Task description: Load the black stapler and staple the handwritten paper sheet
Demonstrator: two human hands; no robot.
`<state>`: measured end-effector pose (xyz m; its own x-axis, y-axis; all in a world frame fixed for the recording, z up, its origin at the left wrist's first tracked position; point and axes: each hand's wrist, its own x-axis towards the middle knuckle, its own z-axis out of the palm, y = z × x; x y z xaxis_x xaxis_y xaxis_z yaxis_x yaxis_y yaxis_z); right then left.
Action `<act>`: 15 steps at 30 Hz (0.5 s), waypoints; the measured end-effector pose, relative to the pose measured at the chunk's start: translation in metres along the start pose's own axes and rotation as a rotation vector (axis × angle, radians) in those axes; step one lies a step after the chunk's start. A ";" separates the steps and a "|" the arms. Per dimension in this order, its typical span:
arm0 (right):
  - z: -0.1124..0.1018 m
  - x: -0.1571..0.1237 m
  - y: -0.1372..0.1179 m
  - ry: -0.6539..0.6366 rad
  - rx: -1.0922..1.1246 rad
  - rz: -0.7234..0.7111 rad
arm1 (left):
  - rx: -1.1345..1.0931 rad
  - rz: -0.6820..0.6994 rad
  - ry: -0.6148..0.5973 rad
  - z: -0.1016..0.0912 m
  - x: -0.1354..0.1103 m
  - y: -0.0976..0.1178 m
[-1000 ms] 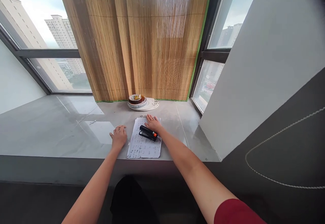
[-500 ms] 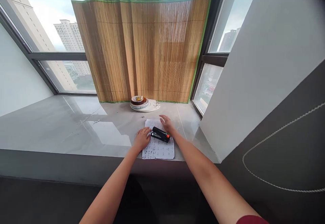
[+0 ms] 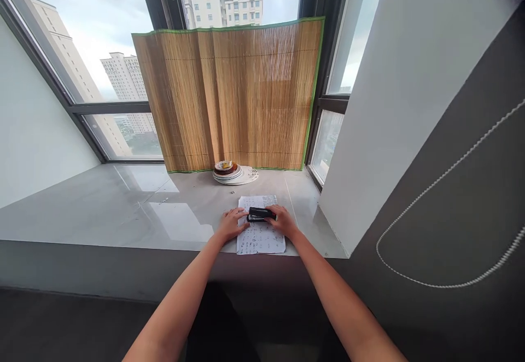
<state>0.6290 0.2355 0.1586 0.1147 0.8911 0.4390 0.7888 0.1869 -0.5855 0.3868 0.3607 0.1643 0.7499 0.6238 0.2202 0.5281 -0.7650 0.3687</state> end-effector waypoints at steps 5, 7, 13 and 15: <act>-0.010 0.001 -0.006 0.186 0.203 0.035 | 0.018 -0.003 0.009 -0.003 0.000 0.002; -0.016 0.000 -0.007 0.323 0.247 0.120 | 0.020 0.003 0.017 -0.003 0.001 0.002; -0.043 -0.015 -0.065 0.449 0.329 0.257 | 0.035 -0.008 0.017 -0.003 0.002 0.004; -0.065 -0.043 -0.120 0.464 0.497 0.130 | 0.042 -0.008 0.026 -0.002 0.002 0.004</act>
<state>0.5686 0.1485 0.2542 0.5234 0.6712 0.5250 0.3935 0.3561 -0.8476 0.3897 0.3595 0.1683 0.7350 0.6338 0.2409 0.5510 -0.7654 0.3325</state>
